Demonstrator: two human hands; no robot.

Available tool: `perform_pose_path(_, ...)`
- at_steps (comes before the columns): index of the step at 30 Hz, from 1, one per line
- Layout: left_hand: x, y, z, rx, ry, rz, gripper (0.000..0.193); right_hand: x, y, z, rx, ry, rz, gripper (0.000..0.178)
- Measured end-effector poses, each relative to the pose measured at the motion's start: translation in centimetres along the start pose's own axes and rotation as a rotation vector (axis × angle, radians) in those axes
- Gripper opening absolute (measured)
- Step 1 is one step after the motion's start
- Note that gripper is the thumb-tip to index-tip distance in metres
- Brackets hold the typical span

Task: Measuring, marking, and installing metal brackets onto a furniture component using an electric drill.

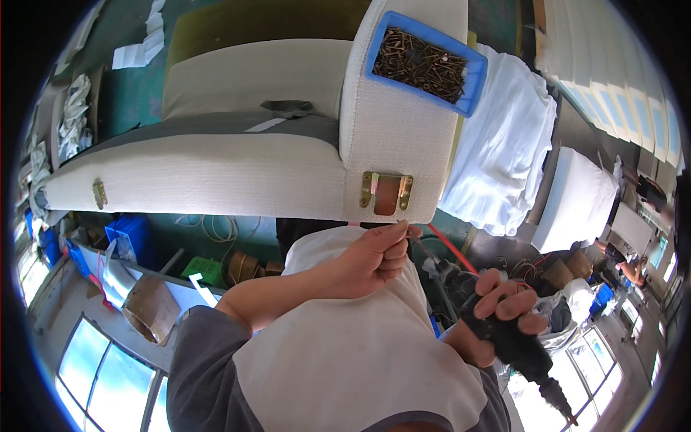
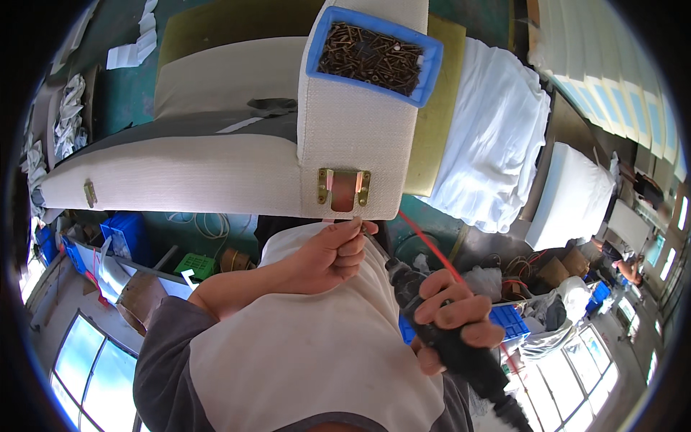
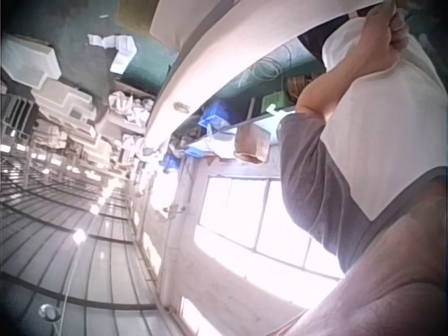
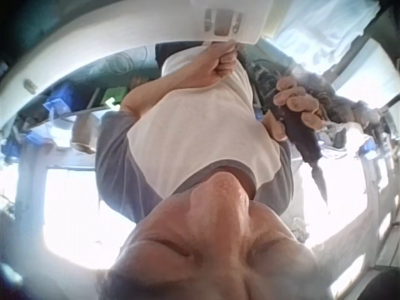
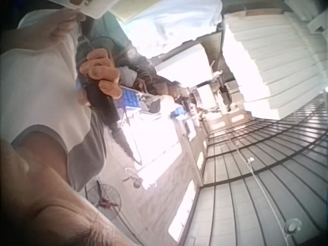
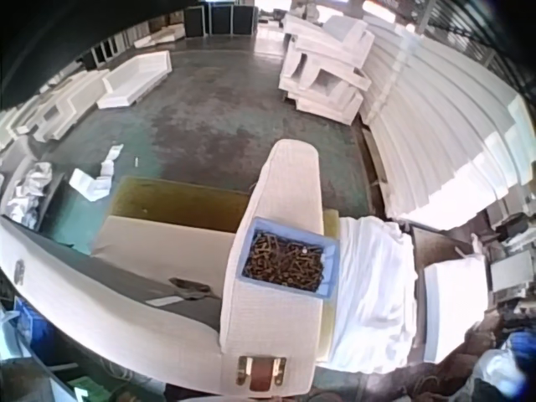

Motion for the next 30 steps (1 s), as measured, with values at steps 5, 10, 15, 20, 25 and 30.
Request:
perform_pose_path(5, -0.7, 0.0, 1.2, -0.026, 0.01, -0.06, 0.029, -1.7, 0.2, 0.0, 0.071, -0.139, -0.146, 0.053)
perform_pose_path(10, -0.1, -0.5, 1.7, -0.018, 0.05, -0.076, 0.03, -2.3, 0.7, 0.4, 0.052, -0.151, -0.181, 0.053)
perform_pose_path(15, -0.4, -0.4, 1.5, -0.008, 0.035, -0.079, 0.03, -3.1, 1.0, 1.9, -0.003, -0.162, -0.219, 0.054)
perform_pose_path(20, -0.2, -2.3, -0.8, 0.186, -0.039, -0.111, 0.022, -5.3, 2.2, 3.7, -0.082, -0.316, -0.208, 0.045)
perform_pose_path(25, 2.9, -1.1, -2.0, 0.102, 0.072, 0.121, 0.023, -5.4, 2.9, 4.1, -0.092, -0.306, -0.193, 0.042)
perform_pose_path(30, 3.4, -0.3, -2.9, 0.062, 0.003, 0.202, 0.023, -5.7, 3.3, 4.0, -0.114, -0.299, -0.209, 0.041)
Point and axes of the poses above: each hand's wrist, its own z-axis towards the middle knuckle, its own x-axis out of the back of the hand, y = z × x, the point moved 9 cm from there along z, towards the middle knuckle, and after that the axes turned 13 degrees about -x, right-handed, at the moved point
